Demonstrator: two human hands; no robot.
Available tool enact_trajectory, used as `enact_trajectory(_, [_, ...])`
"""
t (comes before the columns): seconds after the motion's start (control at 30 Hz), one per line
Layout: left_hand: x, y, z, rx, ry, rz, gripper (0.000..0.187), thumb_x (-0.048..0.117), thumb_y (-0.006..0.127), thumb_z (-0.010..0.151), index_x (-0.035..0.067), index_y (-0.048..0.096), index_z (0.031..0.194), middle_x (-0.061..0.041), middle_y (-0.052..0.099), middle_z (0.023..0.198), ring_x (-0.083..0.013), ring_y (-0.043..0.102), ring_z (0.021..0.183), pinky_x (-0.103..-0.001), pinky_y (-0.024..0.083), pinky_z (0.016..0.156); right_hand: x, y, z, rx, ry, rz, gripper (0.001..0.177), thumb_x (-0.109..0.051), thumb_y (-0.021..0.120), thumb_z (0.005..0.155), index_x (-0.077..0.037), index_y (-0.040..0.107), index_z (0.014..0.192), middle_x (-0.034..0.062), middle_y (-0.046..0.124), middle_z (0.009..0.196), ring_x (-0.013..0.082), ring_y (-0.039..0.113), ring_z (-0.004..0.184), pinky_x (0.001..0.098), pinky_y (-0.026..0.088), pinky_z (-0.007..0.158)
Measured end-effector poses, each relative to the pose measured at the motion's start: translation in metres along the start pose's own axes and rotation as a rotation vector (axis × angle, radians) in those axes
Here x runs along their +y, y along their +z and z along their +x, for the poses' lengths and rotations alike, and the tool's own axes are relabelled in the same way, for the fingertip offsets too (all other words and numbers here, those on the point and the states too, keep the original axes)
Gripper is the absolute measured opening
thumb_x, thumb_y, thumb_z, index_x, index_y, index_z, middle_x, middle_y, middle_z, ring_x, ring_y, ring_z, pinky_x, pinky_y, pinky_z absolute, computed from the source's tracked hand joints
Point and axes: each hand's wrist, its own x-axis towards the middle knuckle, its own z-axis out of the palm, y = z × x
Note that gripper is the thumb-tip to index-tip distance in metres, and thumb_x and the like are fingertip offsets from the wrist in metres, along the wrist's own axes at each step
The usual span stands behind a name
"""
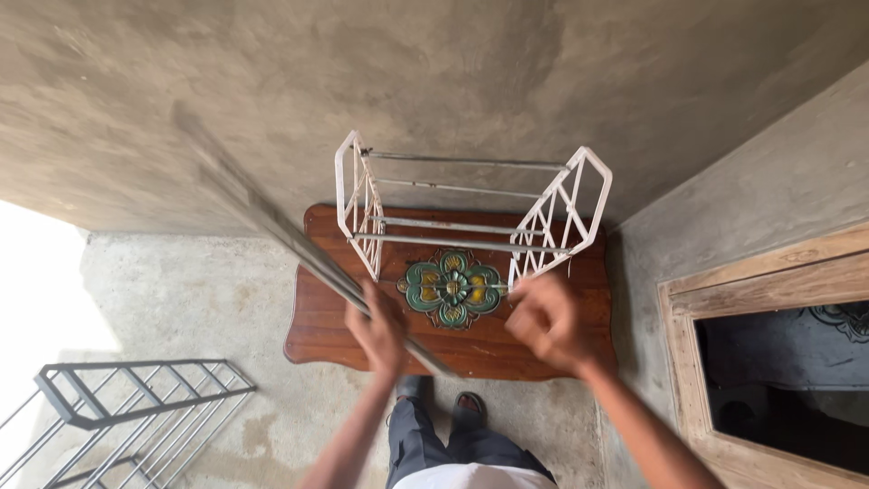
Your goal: The person assembles a metal frame structure by inserting rods into a black frame and then into a white frame. They handle multiple metal rods and two frame units on a wooden table, aligning and inserting the rods into designated slots.
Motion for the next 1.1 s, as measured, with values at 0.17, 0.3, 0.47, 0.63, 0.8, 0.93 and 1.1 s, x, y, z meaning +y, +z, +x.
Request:
enact_trajectory(0.17, [-0.047, 0.018, -0.086, 0.242, -0.248, -0.091, 0.042, 0.038, 0.047, 0.109, 0.011, 0.042, 0.078, 0.002, 0.041, 0.056, -0.007, 0.043, 0.046, -0.029, 0.052, 0.046, -0.013, 0.067, -0.072, -0.5, 0.064, 0.193, 0.059, -0.031, 0.078, 0.086, -0.005, 0.053, 0.134, 0.0079, 0.071, 0.114, 0.0236, 0.071, 0.099, 0.039, 0.056, 0.088])
enact_trajectory(0.3, [-0.082, 0.003, -0.147, 0.294, -0.317, -0.162, 0.044, 0.041, 0.046, 0.11, 0.01, 0.04, 0.078, 0.003, 0.037, 0.058, -0.008, 0.039, 0.049, -0.032, 0.06, 0.058, 0.007, 0.087, -0.107, -0.676, 0.341, 0.146, 0.042, -0.021, 0.076, 0.095, -0.008, 0.06, 0.131, 0.0087, 0.068, 0.085, 0.0226, 0.066, 0.078, 0.0369, 0.057, 0.073])
enact_trajectory(0.47, [-0.122, -0.014, -0.204, 0.39, -0.67, 0.005, 0.044, 0.042, 0.046, 0.106, 0.007, 0.047, 0.078, -0.003, 0.049, 0.062, -0.0139, 0.053, 0.058, -0.031, 0.05, 0.06, 0.038, 0.101, -0.154, -0.685, 0.467, 0.141, 0.031, -0.006, 0.066, 0.092, -0.003, 0.055, 0.12, 0.0121, 0.072, 0.08, 0.0207, 0.071, 0.068, 0.0379, 0.056, 0.064])
enact_trajectory(0.63, [-0.149, -0.019, -0.225, 0.305, -0.813, 0.03, 0.041, 0.044, 0.055, 0.1, 0.007, 0.056, 0.083, -0.005, 0.059, 0.069, -0.0142, 0.058, 0.065, -0.029, 0.049, 0.061, 0.084, 0.121, -0.2, -0.525, 0.253, 0.082, 0.028, -0.006, 0.06, 0.093, 0.0, 0.052, 0.12, 0.0133, 0.073, 0.086, 0.0203, 0.071, 0.073, 0.0367, 0.056, 0.064])
enact_trajectory(0.8, [-0.149, -0.022, -0.187, 0.096, -0.812, -0.008, 0.049, 0.05, 0.06, 0.101, 0.003, 0.063, 0.089, -0.011, 0.069, 0.076, -0.0182, 0.065, 0.066, -0.029, 0.053, 0.061, 0.107, 0.125, -0.211, -0.553, 0.627, 0.443, 0.026, -0.023, 0.053, 0.112, 0.0, 0.061, 0.12, 0.0007, 0.047, 0.071, 0.0084, 0.044, 0.053, 0.0278, 0.038, 0.046])
enact_trajectory(0.93, [-0.148, -0.031, -0.13, 0.066, -0.807, -0.116, 0.036, 0.043, 0.057, 0.099, 0.009, 0.051, 0.106, -0.011, 0.068, 0.086, -0.0225, 0.072, 0.072, -0.038, 0.06, 0.061, 0.105, 0.114, -0.203, -0.647, 0.831, 0.732, 0.039, -0.034, 0.037, 0.108, -0.004, 0.057, 0.122, -0.0028, 0.048, 0.064, 0.0052, 0.042, 0.039, 0.023, 0.039, 0.035])
enact_trajectory(1.1, [-0.183, -0.047, -0.099, -0.059, -0.808, -0.165, 0.035, 0.04, 0.049, 0.103, 0.011, 0.055, 0.122, -0.013, 0.071, 0.095, -0.0244, 0.073, 0.076, -0.038, 0.062, 0.067, 0.099, 0.117, -0.182, -0.609, 0.928, 0.871, 0.048, -0.037, 0.036, 0.107, 0.001, 0.061, 0.123, 0.0018, 0.054, 0.064, 0.0107, 0.054, 0.04, 0.0253, 0.046, 0.037])
